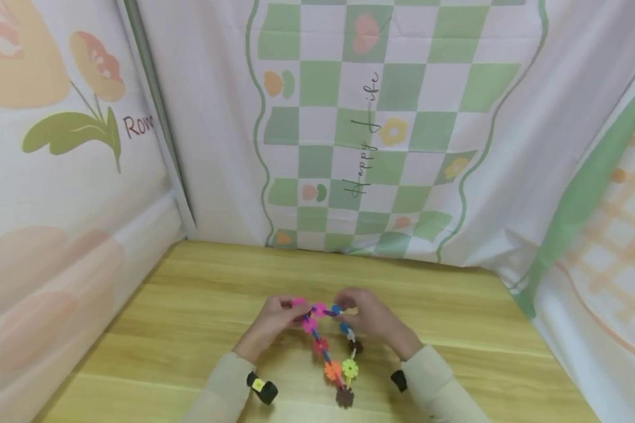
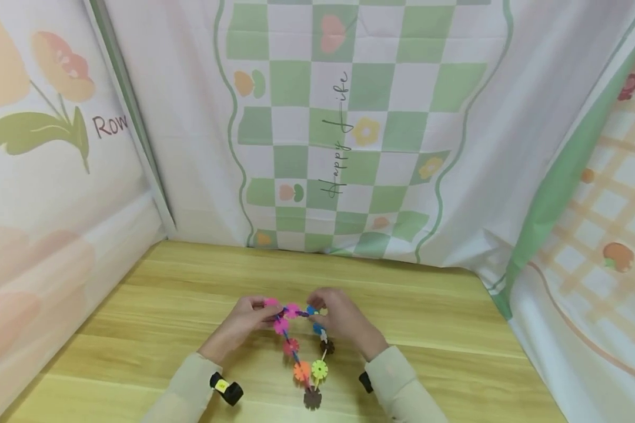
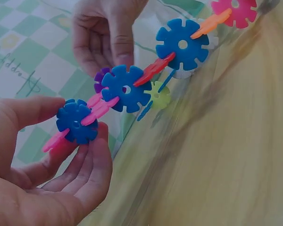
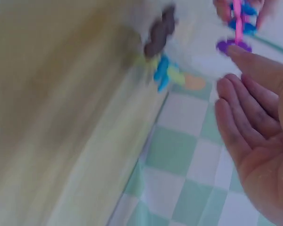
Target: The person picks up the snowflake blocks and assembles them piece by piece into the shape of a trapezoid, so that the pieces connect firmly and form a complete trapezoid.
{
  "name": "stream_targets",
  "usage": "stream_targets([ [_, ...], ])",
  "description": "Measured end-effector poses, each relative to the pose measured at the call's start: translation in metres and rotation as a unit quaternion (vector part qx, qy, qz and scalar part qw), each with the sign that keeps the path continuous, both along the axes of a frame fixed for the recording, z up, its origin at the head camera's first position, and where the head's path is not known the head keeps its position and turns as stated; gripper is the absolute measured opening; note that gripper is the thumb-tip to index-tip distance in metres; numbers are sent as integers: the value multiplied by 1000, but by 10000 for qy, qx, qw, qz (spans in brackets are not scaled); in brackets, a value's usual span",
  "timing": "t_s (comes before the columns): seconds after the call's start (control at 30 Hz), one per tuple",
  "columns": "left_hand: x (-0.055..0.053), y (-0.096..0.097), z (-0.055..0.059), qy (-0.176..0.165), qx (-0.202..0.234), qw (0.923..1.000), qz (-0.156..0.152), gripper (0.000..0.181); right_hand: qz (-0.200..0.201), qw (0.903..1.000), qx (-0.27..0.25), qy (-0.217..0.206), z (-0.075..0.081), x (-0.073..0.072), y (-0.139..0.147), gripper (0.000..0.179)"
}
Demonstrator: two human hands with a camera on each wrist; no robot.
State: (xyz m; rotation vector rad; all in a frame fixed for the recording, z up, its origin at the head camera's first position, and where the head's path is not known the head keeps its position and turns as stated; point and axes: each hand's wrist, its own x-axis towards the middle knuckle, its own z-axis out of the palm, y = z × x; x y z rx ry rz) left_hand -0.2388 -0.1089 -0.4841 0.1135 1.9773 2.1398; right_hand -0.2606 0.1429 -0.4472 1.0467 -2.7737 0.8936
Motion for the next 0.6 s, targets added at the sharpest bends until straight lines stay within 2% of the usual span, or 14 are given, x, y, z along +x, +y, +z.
stream_targets([
  [0.1, 0, -3, 0, -90, 31, 9999, -102, 27, -304, 9977, 172, -578, 0, -7, 4, 34],
  [0.2, 0, -5, 0, -187, -61, 9996, -182, 17, -492, 9938, 341, -936, -6, -13, 3, 44],
  [0.37, 1, -10, -4, -213, -375, 9983, -388, 12, -385, 9897, 489, -1291, -19, -15, -5, 45],
  [0.5, 2, -12, -5, -146, -611, 9943, -860, 28, -263, 9891, 237, -1431, -21, -10, -9, 38],
  [0.6, 2, -12, -2, -3, -967, 9846, -1454, 36, -176, 9903, 158, -1367, -16, -7, -10, 35],
])
